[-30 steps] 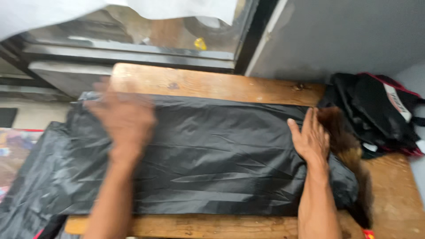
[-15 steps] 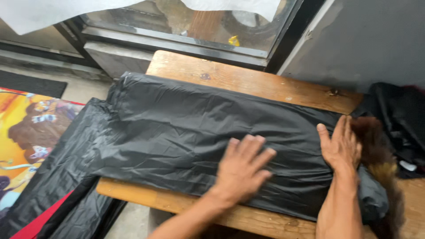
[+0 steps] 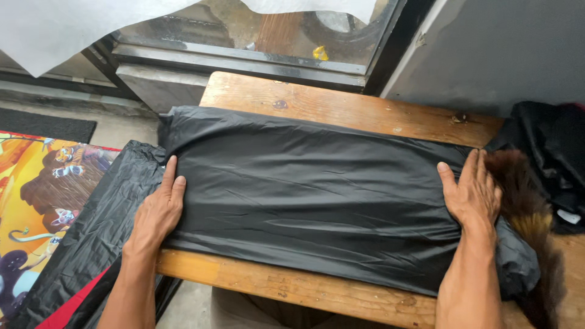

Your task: The person zips a small black pouch, then uses a feather duster to wipe the pouch and a wooden table. They place the pouch in a crate, wipe the table again, and then unfold a large black tent on the table. The person uses the duster to clean the tent's surface and folds it.

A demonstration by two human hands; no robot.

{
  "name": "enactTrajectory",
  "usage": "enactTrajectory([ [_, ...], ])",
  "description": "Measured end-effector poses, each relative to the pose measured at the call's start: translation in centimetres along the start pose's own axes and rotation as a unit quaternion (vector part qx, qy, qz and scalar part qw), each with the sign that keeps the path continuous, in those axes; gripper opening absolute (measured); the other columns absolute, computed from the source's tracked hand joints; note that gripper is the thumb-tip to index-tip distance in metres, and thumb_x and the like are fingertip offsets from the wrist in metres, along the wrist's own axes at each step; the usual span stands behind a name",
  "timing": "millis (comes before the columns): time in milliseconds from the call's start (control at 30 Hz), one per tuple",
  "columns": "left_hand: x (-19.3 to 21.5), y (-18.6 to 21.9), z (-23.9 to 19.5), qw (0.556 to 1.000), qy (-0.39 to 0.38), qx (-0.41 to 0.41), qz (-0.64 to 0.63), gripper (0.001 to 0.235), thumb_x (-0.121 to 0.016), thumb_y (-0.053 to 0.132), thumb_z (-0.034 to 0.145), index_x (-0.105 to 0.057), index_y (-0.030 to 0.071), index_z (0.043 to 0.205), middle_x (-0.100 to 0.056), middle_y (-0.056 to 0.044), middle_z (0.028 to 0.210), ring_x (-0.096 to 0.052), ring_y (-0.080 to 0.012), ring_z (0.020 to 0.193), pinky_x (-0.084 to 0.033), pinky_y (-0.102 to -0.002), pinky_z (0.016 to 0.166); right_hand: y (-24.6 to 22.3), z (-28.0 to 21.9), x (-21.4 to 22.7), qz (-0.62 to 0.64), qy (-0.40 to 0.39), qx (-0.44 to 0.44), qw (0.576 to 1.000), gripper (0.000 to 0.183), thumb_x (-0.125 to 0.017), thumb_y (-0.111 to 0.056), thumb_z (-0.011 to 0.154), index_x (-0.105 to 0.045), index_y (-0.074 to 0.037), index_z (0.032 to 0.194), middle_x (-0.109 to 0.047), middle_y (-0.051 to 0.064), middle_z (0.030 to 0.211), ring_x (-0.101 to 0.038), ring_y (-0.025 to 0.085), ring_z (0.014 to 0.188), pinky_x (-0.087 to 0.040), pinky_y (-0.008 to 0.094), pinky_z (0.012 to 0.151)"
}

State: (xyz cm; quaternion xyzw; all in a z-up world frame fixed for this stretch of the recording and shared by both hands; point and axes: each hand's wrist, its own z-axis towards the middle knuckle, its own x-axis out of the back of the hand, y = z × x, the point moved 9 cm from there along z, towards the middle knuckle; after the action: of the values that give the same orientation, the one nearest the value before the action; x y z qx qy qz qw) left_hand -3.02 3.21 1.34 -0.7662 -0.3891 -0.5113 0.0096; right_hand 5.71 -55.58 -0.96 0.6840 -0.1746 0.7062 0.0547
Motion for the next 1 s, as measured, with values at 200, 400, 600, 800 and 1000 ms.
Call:
enactTrajectory([
  [200,-0.7,0.3,2.8,0.975,0.121,-0.100,0.155,0.060,-0.028,0.050,0.093,-0.020,0.034,0.150,-0.026,-0.019,0.147,-0.028,-0.0487,0.134,-0.018,-0.073,0.100,-0.1,0.4,0.3,-0.057,0.104,0.065,0.991,0.077,-0.035,-0.054,0.094,-0.031,0.003,0.145,-0.036,0.025,0.149,-0.050,0.047,0.117,-0.041,0.058,0.089],
  [400,-3.2,19.7,-7.6,0.773,0.380,-0.417,0.292,0.036,-0.051,0.037,0.093,-0.059,0.022,0.124,-0.052,-0.012,0.136,-0.045,-0.0316,0.131,-0.027,-0.052,0.109,-0.7,-0.9,0.9,0.010,-0.060,-0.031,0.998,0.085,-0.019,-0.069,0.093,-0.016,-0.009,0.153,-0.014,0.011,0.160,-0.023,0.034,0.143,-0.023,0.053,0.111],
  [600,-16.9,25.8,-5.9,0.827,0.074,-0.535,0.155,0.061,-0.027,0.052,0.096,-0.033,0.018,0.146,-0.025,-0.011,0.155,-0.014,-0.0319,0.144,-0.002,-0.059,0.113,-0.3,-0.5,0.7,-0.001,-0.062,-0.028,0.998,0.085,-0.018,-0.070,0.093,-0.015,-0.010,0.153,-0.014,0.011,0.160,-0.021,0.030,0.144,-0.023,0.049,0.112],
  [800,-10.5,21.5,2.0,0.819,0.269,-0.478,0.168,0.049,-0.044,0.047,0.093,-0.049,0.028,0.138,-0.043,-0.008,0.145,-0.041,-0.0328,0.132,-0.034,-0.058,0.103,0.4,-0.4,-0.3,0.000,-0.075,-0.037,0.996,0.086,-0.014,-0.072,0.093,-0.014,-0.011,0.153,-0.014,0.009,0.160,-0.020,0.030,0.145,-0.023,0.050,0.112],
  [1000,-2.2,14.9,9.6,0.838,0.377,-0.345,0.192,0.051,-0.040,0.056,0.098,-0.059,0.026,0.134,-0.058,-0.006,0.136,-0.048,-0.0278,0.131,-0.033,-0.052,0.105,0.2,-0.6,0.4,0.010,-0.053,-0.045,0.998,0.086,-0.017,-0.071,0.092,-0.017,-0.011,0.154,-0.017,0.011,0.159,-0.023,0.032,0.143,-0.024,0.051,0.111],
])
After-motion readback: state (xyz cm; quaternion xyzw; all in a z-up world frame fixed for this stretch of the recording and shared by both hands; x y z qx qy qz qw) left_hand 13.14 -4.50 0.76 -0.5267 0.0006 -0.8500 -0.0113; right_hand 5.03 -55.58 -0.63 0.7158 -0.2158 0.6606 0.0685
